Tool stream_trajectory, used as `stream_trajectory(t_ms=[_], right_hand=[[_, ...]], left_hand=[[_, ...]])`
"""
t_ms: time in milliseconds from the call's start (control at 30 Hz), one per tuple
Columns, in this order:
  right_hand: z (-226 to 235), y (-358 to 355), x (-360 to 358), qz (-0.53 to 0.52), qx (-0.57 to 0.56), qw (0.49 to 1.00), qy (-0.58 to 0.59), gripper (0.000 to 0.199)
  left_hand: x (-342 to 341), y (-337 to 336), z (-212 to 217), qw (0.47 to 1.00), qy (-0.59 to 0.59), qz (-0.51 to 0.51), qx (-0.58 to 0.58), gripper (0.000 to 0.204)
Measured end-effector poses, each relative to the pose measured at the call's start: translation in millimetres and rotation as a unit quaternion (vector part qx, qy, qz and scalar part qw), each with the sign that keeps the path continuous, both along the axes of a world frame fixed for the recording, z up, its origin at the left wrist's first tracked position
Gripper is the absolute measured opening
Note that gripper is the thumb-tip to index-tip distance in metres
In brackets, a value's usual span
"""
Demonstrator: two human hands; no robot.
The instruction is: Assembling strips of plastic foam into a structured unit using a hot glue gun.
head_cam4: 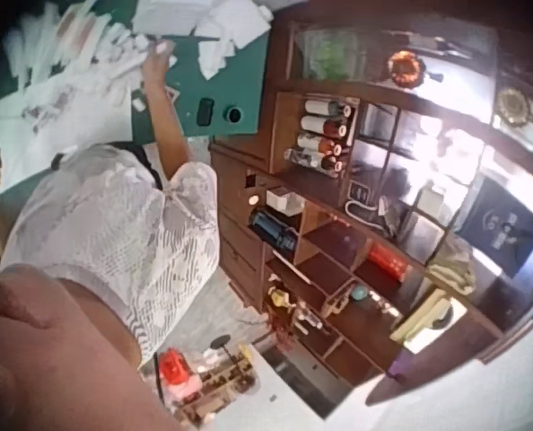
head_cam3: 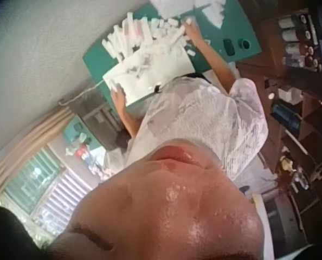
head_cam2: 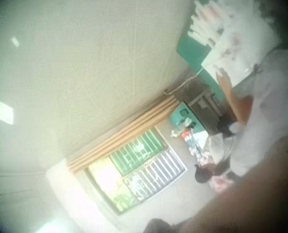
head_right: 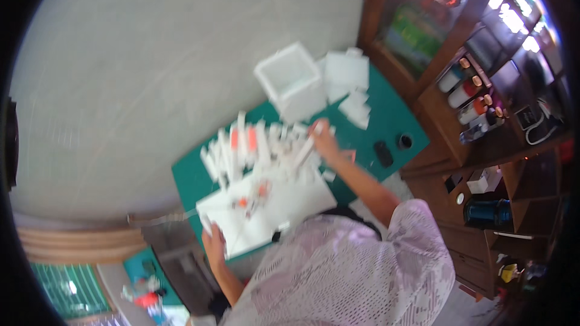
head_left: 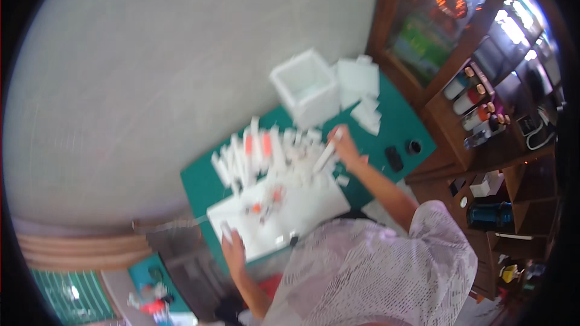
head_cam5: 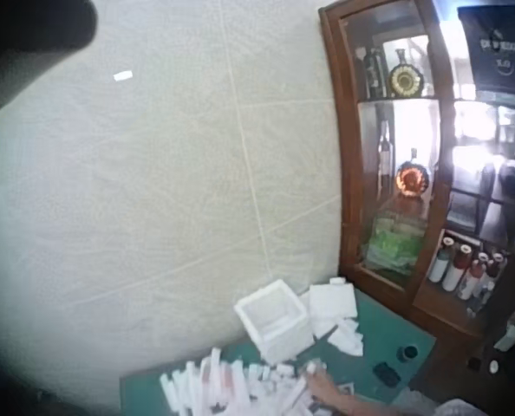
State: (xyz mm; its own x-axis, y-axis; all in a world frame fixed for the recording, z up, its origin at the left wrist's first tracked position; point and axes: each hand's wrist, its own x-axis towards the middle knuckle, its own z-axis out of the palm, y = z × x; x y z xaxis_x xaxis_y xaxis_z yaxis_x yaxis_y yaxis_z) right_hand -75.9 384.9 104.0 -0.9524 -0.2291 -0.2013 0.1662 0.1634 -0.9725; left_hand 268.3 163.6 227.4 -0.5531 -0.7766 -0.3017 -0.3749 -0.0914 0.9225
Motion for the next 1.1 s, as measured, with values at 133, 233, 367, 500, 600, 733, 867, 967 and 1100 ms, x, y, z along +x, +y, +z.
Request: stream_trajectory(t_ms=[133,233,367,500,600,733,867,967,1100], right_hand=[[42.4,-16.7,10.7,0.084,0.062,0.994,0.036,0.035],[43.2,-53.6,15.7,0.079,0.114,0.97,0.198,0.04],[30.9,-82.5,1.0,0.051,0.168,0.937,0.301,0.053],[11.3,-75.8,4.8,0.005,0.229,0.932,0.282,0.06],[-19.4,-61.3,19.4,0.061,0.254,0.943,0.208,0.059],[-55.6,-81.6,28.6,0.103,0.235,0.959,0.119,0.063],[-65.7,-113.4,23.8,0.043,0.269,0.955,0.117,0.065],[-29.4,-127.2,44.7,0.025,0.216,0.965,0.149,0.06],[-0.2,-150.3,117.1,0.122,0.049,0.971,0.197,0.059]], left_hand=[[3.4,-18.4,-6.9,1.0,0.028,-0.004,0.009,0.024],[2.0,-13.1,-9.5,0.999,0.028,-0.039,-0.001,0.039],[7.5,-16.6,-27.8,0.994,0.049,-0.079,0.062,0.044],[11.0,-18.2,-24.1,0.988,0.023,-0.121,0.093,0.046],[15.2,-28.9,-39.6,0.984,0.028,-0.144,0.104,0.046],[11.8,-30.5,-42.0,0.978,0.009,-0.183,0.104,0.046],[13.3,-25.1,-47.0,0.975,-0.005,-0.194,0.105,0.046],[10.0,-24.6,-51.6,0.982,-0.003,-0.162,0.102,0.045],[-17.2,-22.6,-66.0,0.99,0.02,-0.078,0.117,0.047]])
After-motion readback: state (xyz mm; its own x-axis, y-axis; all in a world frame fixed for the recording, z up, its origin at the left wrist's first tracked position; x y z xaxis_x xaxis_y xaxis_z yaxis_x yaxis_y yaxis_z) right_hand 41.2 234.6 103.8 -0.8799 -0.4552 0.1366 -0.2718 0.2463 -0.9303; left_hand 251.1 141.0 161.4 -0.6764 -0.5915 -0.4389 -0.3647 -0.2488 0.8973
